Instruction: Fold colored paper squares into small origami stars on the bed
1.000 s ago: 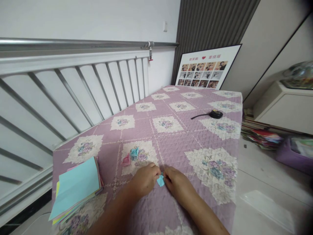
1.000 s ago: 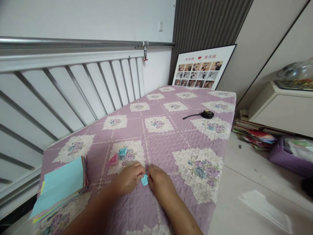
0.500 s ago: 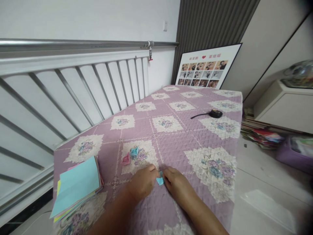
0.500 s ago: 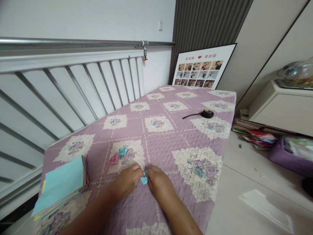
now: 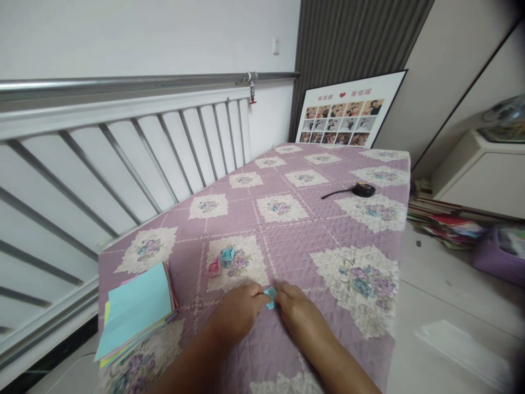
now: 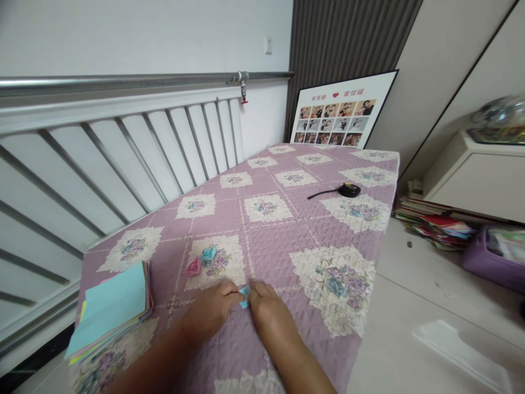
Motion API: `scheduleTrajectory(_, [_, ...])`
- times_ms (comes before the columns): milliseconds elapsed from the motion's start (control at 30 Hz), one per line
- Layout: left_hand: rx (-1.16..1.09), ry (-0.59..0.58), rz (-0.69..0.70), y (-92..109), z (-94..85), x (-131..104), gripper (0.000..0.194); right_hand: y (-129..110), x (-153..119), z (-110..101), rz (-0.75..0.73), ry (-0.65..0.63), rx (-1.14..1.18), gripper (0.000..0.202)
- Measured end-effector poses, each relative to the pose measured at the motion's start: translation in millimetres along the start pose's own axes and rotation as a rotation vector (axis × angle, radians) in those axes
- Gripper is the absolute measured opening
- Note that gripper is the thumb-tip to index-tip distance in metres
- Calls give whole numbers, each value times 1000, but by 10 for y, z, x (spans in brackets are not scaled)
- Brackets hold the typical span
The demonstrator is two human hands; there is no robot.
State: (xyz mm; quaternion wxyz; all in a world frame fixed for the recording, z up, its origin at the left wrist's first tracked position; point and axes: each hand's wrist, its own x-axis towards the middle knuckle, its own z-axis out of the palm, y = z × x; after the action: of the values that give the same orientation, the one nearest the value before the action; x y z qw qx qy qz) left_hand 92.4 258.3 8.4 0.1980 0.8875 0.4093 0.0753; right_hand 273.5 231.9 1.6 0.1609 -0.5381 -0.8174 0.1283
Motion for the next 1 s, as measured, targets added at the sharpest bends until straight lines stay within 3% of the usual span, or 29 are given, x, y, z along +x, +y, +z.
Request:
scheduleTrajectory(133, [105,29,38,41,-14,-67,30,-12,-25,-21,39,-4,-10,28])
scheduleTrajectory(433, [247,-29,66,168,-81,-164,36,-84,-68,-86,133,19,-4,30])
scheduleTrajectory(633, [323,-19,47,205,-53,-170,36,21,-54,-83,131,102,152,22])
scheduleTrajectory(833, [346,-20,49,152,20,-167,35,54,47,-107,387,199,178,14])
scheduleTrajectory(1000, [348,9,53,154,39,-172,34,-10,70,-88,448,220,119,23])
